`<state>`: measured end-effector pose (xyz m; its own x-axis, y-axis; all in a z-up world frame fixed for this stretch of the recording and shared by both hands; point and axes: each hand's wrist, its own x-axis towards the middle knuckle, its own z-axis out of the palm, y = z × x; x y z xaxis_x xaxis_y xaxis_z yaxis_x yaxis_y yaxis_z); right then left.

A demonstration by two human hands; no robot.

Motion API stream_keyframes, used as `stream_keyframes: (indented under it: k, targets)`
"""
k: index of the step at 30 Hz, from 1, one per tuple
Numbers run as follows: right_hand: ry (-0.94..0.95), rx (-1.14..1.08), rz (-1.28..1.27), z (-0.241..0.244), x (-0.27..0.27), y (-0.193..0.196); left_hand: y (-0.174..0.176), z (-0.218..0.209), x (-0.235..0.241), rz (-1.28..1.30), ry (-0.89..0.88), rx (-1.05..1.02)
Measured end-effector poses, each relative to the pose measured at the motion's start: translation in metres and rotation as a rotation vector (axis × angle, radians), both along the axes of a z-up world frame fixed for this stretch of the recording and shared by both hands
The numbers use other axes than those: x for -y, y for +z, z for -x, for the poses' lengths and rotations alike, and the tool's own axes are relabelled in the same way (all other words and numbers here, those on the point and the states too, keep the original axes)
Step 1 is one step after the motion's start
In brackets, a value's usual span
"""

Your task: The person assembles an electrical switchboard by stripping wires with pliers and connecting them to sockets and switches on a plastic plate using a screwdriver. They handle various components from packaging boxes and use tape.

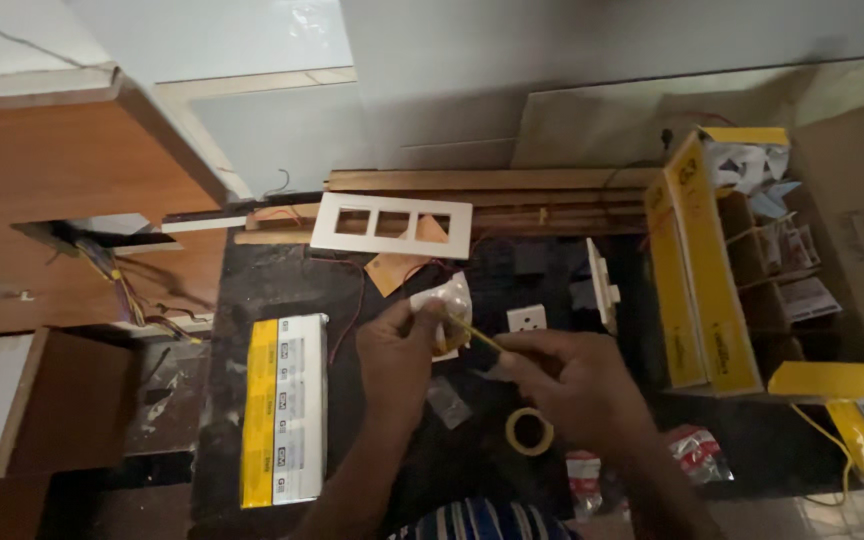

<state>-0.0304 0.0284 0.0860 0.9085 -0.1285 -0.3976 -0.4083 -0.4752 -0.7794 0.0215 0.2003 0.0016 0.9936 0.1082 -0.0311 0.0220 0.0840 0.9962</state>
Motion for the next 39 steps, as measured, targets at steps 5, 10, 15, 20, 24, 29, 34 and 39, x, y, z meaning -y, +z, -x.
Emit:
stream_keyframes:
  k: [5, 10, 15, 20, 24, 29, 34, 39]
  targets:
    - [0.046, -0.022, 0.079, -0.005, 0.004, -0.002, 0.003, 0.003, -0.004, -0.229, 0.017, 0.1]
    - [0.013, 0.03, 0.006, -0.012, 0.013, -0.007, 0.0, 0.008, 0.001, -0.176, 0.062, 0.182]
    - [0.037, -0.023, -0.282, -0.009, 0.025, -0.009, -0.009, -0.004, -0.009, -0.126, 0.234, -0.083]
    - [-0.055, 0.014, -0.294, -0.015, -0.008, -0.032, -0.021, -0.003, 0.003, 0.5, 0.153, -0.004]
    - [-0.174, 0.08, -0.34, -0.021, -0.035, -0.052, -0.018, 0.01, 0.012, 0.464, 0.058, -0.021]
    - [-0.06, 0.229, -0.387, -0.017, -0.024, -0.058, -0.009, 0.0, -0.008, 0.36, -0.081, -0.053]
    - [0.1, 0.207, -0.308, -0.008, -0.011, -0.064, -0.025, -0.003, -0.003, 0.22, -0.038, -0.081]
    - [0.236, 0.23, -0.561, -0.007, -0.003, -0.068, -0.024, -0.003, -0.011, 0.618, -0.333, -0.347]
